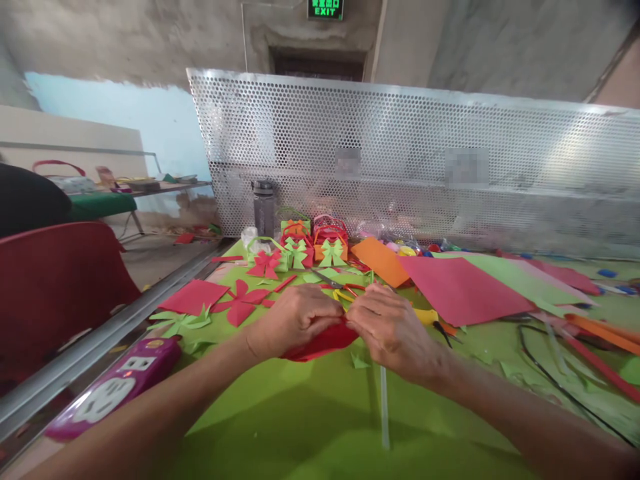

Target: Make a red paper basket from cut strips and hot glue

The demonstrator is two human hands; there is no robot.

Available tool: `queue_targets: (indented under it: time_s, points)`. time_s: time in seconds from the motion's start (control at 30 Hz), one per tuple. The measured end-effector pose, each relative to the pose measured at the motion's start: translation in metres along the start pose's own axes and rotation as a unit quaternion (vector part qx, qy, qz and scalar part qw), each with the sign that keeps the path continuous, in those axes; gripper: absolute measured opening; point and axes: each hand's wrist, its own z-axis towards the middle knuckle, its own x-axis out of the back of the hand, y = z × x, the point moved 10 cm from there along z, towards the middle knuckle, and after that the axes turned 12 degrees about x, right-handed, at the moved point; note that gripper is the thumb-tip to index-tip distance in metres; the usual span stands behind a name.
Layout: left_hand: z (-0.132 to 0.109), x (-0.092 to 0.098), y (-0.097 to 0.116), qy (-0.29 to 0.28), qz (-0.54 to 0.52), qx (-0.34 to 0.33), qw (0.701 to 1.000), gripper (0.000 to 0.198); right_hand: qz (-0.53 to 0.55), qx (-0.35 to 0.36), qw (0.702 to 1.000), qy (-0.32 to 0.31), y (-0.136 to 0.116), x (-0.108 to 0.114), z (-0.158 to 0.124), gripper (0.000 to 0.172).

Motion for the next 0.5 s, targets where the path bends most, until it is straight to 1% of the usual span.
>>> queue_targets:
  time_s: [0.17, 0.3, 0.5]
  points:
    - [0.0008, -0.0001, 0.0014, 0.002, 0.002, -0.007, 1.0, 0.026, 0.004, -0.002, 1.0, 0.009, 0.0004, 0.0013, -0.0005, 0.028]
    - [0.0008, 0.0005, 0.0009, 0.006, 0.003, -0.014, 1.0, 0.027, 0.026, -0.01, 0.999, 0.023, 0.0004, 0.0044, -0.0009, 0.025]
    - [0.0001, -0.0009, -0.0011, -0.018, 0.003, -0.014, 1.0, 0.024, 0.021, 0.004, 0.999, 0.032, -0.0036, 0.0005, -0.0026, 0.023]
